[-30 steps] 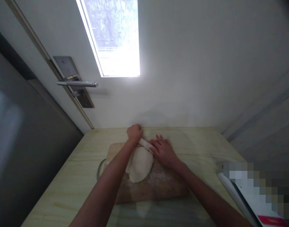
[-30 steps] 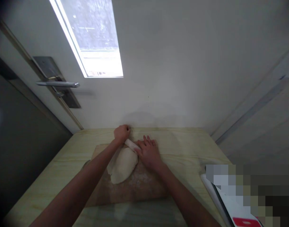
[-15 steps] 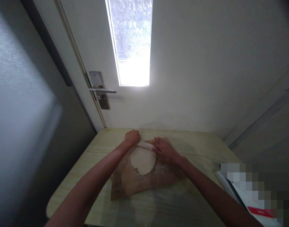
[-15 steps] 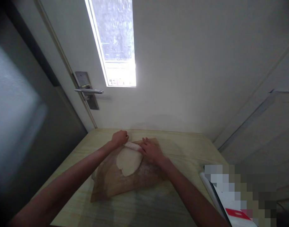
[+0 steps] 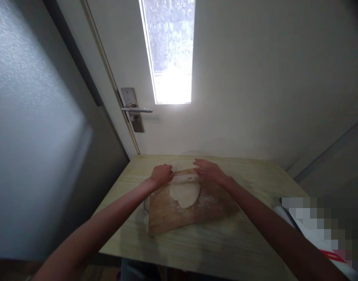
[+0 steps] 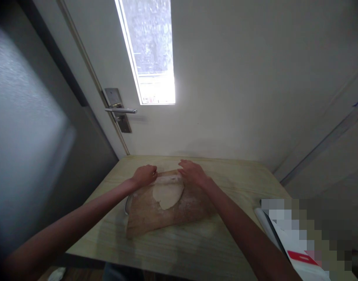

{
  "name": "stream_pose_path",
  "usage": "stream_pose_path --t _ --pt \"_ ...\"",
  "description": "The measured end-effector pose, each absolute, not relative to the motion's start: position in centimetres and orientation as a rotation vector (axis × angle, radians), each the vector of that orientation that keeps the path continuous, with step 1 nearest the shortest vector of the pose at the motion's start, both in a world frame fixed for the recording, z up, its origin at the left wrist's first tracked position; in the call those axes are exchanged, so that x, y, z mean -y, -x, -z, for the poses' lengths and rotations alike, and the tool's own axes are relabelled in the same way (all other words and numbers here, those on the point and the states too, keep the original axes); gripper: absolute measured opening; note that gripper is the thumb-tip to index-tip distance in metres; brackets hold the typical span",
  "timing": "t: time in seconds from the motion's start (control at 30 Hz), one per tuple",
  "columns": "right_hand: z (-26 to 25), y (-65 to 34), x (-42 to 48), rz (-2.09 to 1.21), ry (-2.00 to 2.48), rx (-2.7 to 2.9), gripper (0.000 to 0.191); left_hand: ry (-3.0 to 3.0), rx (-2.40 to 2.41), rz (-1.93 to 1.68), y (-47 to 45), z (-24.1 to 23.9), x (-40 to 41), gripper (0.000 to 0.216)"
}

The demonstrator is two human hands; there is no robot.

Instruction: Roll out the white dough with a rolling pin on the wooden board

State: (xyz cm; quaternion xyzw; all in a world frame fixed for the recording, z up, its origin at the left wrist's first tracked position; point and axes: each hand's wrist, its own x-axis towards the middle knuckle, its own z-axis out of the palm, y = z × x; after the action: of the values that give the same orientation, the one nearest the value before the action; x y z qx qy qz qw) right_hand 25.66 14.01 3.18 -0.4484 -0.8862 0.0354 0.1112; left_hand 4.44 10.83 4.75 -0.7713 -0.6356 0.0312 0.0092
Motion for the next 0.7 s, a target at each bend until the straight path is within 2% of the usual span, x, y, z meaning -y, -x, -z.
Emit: stream_pose_path --t 0.3,0.7 --pt "-1.2 -25.0 -16.0 -0.062 1.443 2.662 0.041 2.48 1.983 0.013 -4.3 -4.3 -12.1 0.046" --pt "-0.7 -25.2 -15.3 -0.082 1.453 2.692 0.048 2.608 2.001 -0.085 -3.7 -1.9 -12.9 0.028"
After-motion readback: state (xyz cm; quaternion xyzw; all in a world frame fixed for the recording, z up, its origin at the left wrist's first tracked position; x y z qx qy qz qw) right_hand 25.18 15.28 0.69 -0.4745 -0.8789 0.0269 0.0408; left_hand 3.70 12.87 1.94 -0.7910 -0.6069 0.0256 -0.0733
